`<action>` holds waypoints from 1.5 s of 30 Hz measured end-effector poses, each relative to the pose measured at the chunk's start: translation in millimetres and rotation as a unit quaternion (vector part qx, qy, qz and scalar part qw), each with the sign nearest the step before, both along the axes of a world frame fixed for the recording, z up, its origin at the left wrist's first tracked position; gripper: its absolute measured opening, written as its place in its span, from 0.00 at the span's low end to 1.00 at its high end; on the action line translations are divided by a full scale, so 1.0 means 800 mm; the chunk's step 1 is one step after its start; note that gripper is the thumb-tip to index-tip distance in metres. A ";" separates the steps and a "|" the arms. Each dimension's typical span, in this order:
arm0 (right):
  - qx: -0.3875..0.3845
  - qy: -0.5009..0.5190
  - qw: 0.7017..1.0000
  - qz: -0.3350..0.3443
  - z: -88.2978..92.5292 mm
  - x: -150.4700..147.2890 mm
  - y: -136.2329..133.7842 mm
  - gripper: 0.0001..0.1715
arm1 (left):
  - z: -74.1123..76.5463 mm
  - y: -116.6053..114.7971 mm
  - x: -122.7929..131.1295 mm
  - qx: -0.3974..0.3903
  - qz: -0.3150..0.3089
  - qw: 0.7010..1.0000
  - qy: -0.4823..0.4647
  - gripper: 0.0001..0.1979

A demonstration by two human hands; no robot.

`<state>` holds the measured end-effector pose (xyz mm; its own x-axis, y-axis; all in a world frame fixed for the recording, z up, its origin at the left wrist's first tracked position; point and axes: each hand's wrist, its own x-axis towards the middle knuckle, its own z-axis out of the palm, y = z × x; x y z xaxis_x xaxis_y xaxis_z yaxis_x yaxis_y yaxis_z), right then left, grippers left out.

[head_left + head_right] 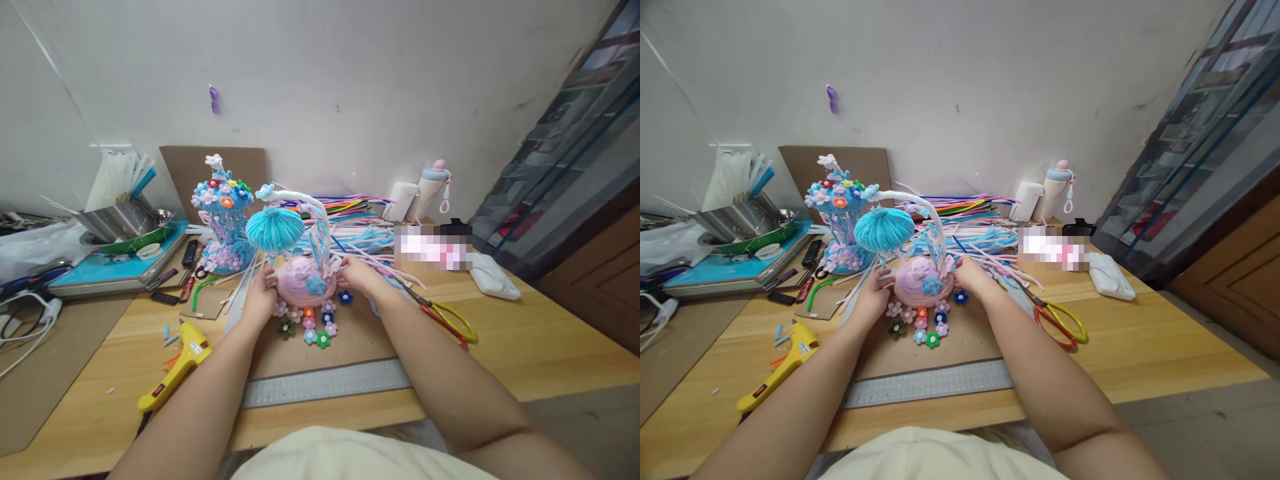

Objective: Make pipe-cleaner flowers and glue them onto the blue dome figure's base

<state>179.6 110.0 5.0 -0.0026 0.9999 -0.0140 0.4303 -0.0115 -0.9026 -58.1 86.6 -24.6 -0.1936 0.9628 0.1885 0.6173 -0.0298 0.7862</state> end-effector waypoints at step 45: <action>0.171 -0.210 0.957 0.108 0.011 0.000 -0.096 0.14 | 0.027 0.046 0.044 -0.032 -0.061 0.984 0.167 0.09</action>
